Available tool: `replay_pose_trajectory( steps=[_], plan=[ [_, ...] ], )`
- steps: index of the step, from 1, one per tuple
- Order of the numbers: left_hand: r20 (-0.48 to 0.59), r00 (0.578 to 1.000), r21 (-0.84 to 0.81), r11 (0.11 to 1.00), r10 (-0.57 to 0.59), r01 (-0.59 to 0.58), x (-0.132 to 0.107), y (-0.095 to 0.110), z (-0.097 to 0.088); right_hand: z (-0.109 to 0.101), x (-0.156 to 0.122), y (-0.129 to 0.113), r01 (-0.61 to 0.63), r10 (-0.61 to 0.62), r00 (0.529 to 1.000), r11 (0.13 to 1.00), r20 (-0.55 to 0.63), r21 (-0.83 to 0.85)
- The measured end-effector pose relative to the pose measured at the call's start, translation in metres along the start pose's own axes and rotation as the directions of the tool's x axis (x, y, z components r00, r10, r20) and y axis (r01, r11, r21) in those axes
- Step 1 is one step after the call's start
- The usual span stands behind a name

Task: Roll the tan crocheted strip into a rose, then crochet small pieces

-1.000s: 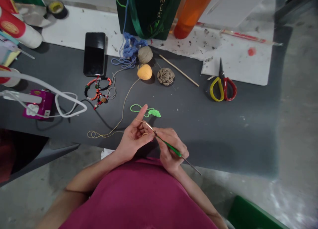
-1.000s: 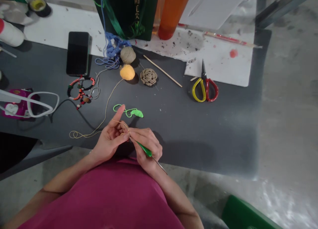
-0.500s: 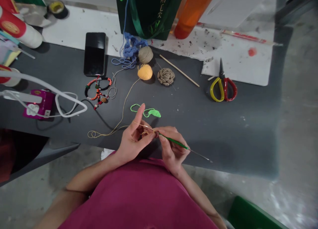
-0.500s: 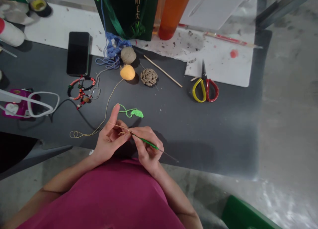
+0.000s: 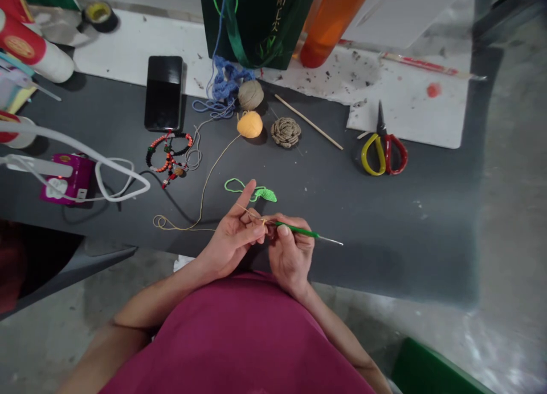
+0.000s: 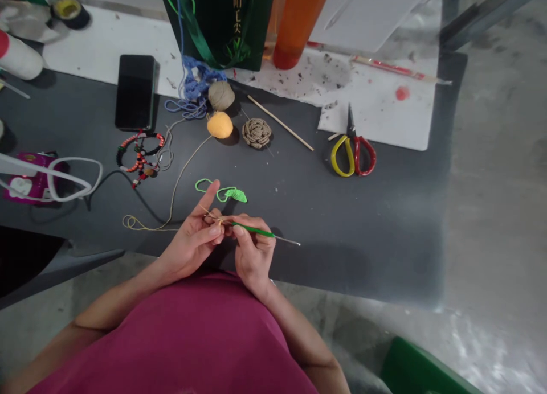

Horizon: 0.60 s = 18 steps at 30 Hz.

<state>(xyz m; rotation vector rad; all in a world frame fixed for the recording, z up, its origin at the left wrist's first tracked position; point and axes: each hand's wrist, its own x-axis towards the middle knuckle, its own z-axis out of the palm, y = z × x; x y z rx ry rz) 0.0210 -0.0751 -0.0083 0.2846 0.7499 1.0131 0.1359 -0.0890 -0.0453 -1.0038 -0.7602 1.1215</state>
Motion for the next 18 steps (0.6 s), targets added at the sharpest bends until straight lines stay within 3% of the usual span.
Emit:
replay_pose_trajectory(
  steps=[8, 13, 18],
  plan=[
    [0.004, 0.994, -0.068, 0.991, -0.113, 0.113, -0.001, 0.005, -0.005, -0.008, -0.002, -0.010, 0.025, -0.020, 0.999, 0.986, 0.033, -0.164],
    [0.003, 0.992, -0.067, 0.990, -0.124, 0.124, -0.002, 0.005, -0.008, -0.010, -0.001, -0.019, 0.008, 0.006, 0.999, 0.959, 0.048, -0.284],
    [0.010, 0.991, -0.095, 0.986, -0.134, 0.134, -0.002, 0.004, -0.009, -0.007, 0.001, -0.023, -0.005, 0.021, 0.998, 0.970, 0.065, -0.243]
  ],
)
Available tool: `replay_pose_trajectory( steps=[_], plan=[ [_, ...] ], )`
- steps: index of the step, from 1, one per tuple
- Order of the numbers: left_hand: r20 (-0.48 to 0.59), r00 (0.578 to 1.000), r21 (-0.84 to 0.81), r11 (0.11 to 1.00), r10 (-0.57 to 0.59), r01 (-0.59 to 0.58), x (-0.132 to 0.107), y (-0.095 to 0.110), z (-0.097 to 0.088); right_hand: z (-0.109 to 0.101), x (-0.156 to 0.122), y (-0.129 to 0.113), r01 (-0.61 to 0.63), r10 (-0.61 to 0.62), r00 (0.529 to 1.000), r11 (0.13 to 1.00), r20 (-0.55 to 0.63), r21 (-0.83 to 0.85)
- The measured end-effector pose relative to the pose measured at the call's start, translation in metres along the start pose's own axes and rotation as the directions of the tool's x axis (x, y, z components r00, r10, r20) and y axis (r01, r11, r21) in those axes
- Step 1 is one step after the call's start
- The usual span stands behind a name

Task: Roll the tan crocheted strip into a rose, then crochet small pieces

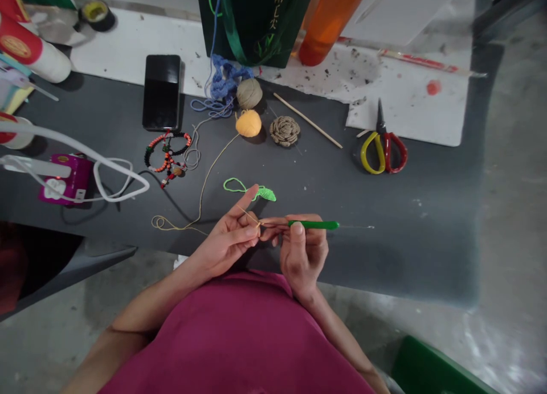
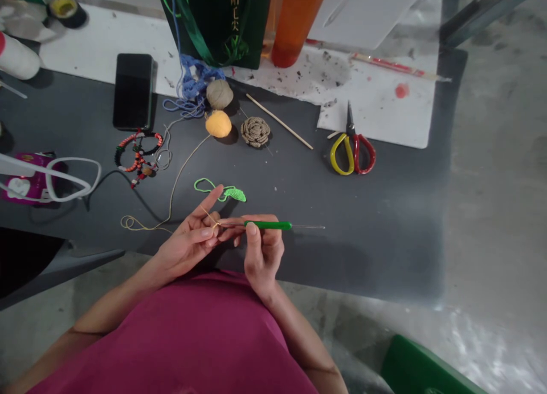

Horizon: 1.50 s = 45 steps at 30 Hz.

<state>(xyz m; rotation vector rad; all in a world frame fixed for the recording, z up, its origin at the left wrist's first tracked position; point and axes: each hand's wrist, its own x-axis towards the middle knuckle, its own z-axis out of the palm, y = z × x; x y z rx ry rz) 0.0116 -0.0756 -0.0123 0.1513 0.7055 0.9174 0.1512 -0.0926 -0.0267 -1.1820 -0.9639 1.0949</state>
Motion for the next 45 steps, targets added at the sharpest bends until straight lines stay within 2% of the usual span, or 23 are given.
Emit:
replay_pose_trajectory(
  steps=[7, 10, 12, 16, 19, 24, 28, 31, 34, 38, 40, 42, 45],
  plan=[
    [0.038, 0.999, -0.048, 0.999, -0.007, 0.009, 0.000, 0.001, 0.002, -0.001, 0.002, 0.000, -0.116, 0.113, 0.993, 0.990, 0.037, 0.078],
    [0.054, 0.999, -0.026, 1.000, -0.006, 0.008, 0.000, 0.001, 0.003, -0.001, 0.002, 0.002, -0.191, 0.182, 0.981, 0.972, 0.070, 0.136],
    [0.039, 0.999, 0.012, 1.000, -0.016, 0.015, 0.000, 0.001, 0.003, 0.001, 0.002, 0.005, -0.186, 0.172, 0.981, 0.965, 0.092, 0.182],
    [0.029, 0.999, 0.102, 0.995, -0.023, 0.020, -0.001, -0.001, 0.004, 0.005, 0.001, 0.013, -0.080, 0.066, 0.995, 0.972, 0.070, 0.222],
    [0.030, 0.999, 0.142, 0.990, 0.022, -0.026, -0.001, 0.000, 0.004, 0.004, 0.000, 0.015, -0.035, 0.023, 0.998, 0.974, 0.059, 0.224],
    [0.011, 0.991, 0.180, 0.974, 0.135, -0.135, 0.000, 0.000, 0.005, 0.001, -0.001, 0.011, 0.075, -0.081, 0.995, 0.992, 0.062, 0.100],
    [-0.043, 0.977, 0.271, 0.944, 0.207, -0.188, 0.001, -0.004, 0.003, -0.001, -0.002, 0.009, 0.262, -0.258, 0.961, 0.964, 0.103, -0.033],
    [-0.100, 0.967, 0.300, 0.934, 0.236, -0.197, 0.001, -0.004, 0.001, -0.003, -0.001, 0.011, 0.362, -0.342, 0.926, 0.924, 0.158, -0.124],
    [-0.117, 0.968, 0.281, 0.942, 0.223, -0.183, 0.001, -0.003, 0.001, -0.004, -0.001, 0.011, 0.382, -0.356, 0.919, 0.910, 0.168, -0.164],
    [-0.108, 0.975, 0.242, 0.957, 0.192, -0.162, 0.000, 0.000, 0.005, -0.001, -0.001, 0.008, 0.288, -0.275, 0.957, 0.942, 0.095, -0.170],
    [-0.098, 0.976, 0.231, 0.959, 0.193, -0.166, 0.000, 0.000, 0.006, -0.001, -0.001, 0.008, 0.278, -0.265, 0.960, 0.942, 0.092, -0.189],
    [-0.103, 0.975, 0.224, 0.960, 0.195, -0.168, 0.000, 0.000, 0.006, -0.001, 0.000, 0.009, 0.322, -0.303, 0.946, 0.923, 0.120, -0.210],
    [-0.131, 0.975, 0.212, 0.966, 0.181, -0.151, 0.000, -0.002, 0.007, -0.002, 0.001, 0.011, 0.442, -0.408, 0.895, 0.867, 0.181, -0.229]
  ],
)
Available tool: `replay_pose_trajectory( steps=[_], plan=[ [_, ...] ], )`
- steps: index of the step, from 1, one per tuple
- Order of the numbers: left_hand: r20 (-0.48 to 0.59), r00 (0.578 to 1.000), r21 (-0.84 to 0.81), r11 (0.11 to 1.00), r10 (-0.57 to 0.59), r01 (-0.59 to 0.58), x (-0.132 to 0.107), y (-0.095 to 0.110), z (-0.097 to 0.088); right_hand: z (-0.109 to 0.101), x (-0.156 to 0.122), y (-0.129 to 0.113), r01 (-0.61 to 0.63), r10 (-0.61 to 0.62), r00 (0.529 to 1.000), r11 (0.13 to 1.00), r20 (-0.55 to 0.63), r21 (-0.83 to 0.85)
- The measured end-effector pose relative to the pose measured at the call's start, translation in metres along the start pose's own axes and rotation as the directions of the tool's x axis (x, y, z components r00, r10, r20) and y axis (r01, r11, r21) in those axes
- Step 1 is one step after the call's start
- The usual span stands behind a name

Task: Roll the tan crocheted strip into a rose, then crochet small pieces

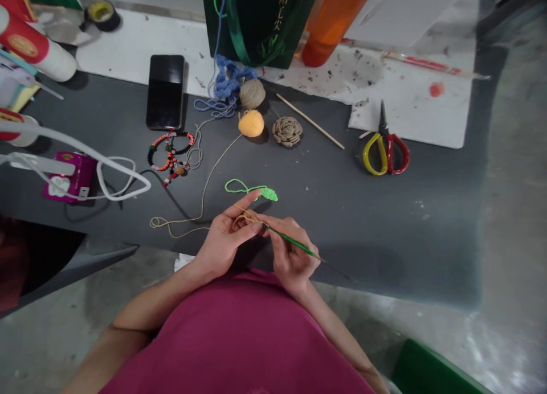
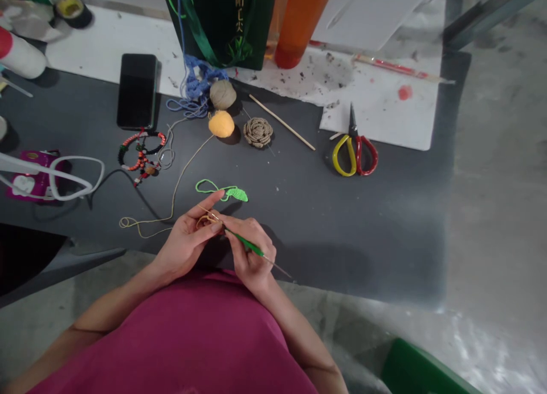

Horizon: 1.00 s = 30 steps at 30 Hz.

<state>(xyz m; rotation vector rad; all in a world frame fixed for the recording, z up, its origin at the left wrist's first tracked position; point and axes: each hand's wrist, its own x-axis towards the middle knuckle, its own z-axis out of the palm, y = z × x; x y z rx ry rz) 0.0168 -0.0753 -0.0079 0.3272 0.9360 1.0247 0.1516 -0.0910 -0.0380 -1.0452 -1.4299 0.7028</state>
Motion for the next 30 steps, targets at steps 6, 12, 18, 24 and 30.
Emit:
replay_pose_trajectory(
  steps=[6, 12, 18, 24, 30],
  plan=[
    [-0.002, 0.999, -0.070, 0.996, -0.054, 0.053, 0.000, 0.002, 0.003, 0.003, -0.003, 0.002, -0.003, 0.005, 0.997, 1.000, -0.079, 0.030],
    [0.043, 0.989, -0.127, 0.981, -0.143, 0.147, 0.000, 0.002, 0.001, 0.011, -0.010, 0.011, -0.235, 0.302, 0.945, 0.896, -0.128, 0.377],
    [0.065, 0.985, -0.152, 0.974, -0.159, 0.167, 0.001, 0.001, 0.000, 0.015, -0.003, 0.005, -0.320, 0.430, 0.899, 0.772, -0.081, 0.549],
    [0.082, 0.983, -0.177, 0.968, -0.164, 0.177, 0.001, 0.003, 0.002, 0.012, -0.008, 0.006, -0.318, 0.426, 0.895, 0.817, -0.130, 0.481],
    [0.103, 0.979, -0.186, 0.963, -0.178, 0.195, 0.001, 0.003, 0.000, 0.003, -0.010, 0.003, -0.342, 0.393, 0.907, 0.898, -0.155, 0.277]
  ],
)
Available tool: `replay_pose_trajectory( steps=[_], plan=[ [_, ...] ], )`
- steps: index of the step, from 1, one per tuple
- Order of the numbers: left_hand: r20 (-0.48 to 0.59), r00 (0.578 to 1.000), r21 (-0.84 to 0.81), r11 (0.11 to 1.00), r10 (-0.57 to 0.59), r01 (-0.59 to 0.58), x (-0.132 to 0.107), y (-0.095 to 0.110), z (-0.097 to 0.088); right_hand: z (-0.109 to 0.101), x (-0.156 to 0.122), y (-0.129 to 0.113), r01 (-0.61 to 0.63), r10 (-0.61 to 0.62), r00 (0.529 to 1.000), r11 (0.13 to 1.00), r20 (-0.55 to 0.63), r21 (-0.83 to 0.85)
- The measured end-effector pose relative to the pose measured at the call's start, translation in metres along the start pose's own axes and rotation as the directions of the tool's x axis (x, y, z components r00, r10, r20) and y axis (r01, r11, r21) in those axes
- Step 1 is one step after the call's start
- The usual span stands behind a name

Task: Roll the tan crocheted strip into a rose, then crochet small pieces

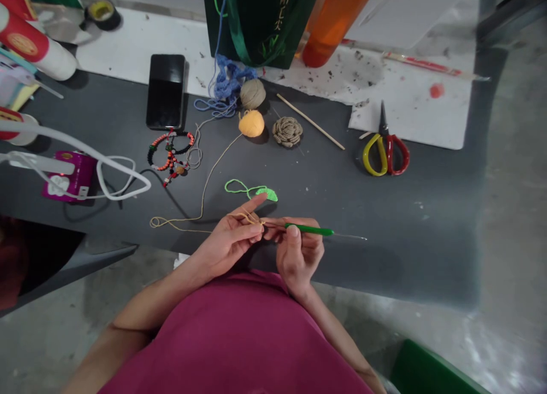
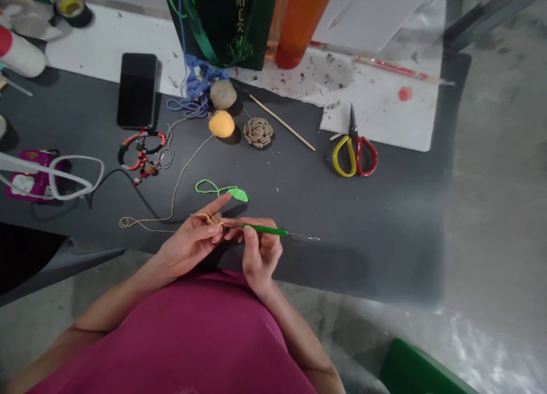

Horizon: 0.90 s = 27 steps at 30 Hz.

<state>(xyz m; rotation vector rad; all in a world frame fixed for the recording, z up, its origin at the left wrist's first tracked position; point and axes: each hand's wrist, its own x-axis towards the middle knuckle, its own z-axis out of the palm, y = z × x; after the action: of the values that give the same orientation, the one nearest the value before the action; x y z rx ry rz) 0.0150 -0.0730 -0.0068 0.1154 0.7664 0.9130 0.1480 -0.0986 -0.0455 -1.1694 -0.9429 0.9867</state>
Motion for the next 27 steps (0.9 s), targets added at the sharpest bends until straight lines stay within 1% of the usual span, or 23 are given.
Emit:
replay_pose_trajectory(
  steps=[6, 13, 18, 22, 27],
  plan=[
    [0.028, 1.000, 0.018, 1.000, -0.011, 0.010, 0.000, 0.000, -0.003, 0.001, 0.004, -0.008, 0.013, -0.013, 1.000, 1.000, -0.002, -0.013],
    [-0.005, 1.000, 0.079, 0.997, 0.012, -0.011, -0.001, 0.003, 0.000, 0.002, 0.005, -0.009, -0.024, 0.024, 1.000, 1.000, 0.011, -0.002],
    [-0.056, 0.996, 0.158, 0.986, 0.069, -0.059, -0.001, 0.003, 0.000, 0.001, 0.004, -0.010, -0.029, 0.030, 0.999, 0.999, 0.017, -0.026],
    [-0.057, 0.990, 0.207, 0.972, 0.126, -0.112, -0.002, 0.004, 0.001, 0.002, 0.005, -0.012, -0.027, 0.028, 0.999, 0.999, 0.030, -0.017],
    [-0.034, 0.994, 0.207, 0.974, 0.104, -0.095, -0.001, 0.005, 0.000, 0.002, 0.005, -0.012, -0.007, 0.009, 1.000, 0.996, 0.014, -0.091]
  ],
)
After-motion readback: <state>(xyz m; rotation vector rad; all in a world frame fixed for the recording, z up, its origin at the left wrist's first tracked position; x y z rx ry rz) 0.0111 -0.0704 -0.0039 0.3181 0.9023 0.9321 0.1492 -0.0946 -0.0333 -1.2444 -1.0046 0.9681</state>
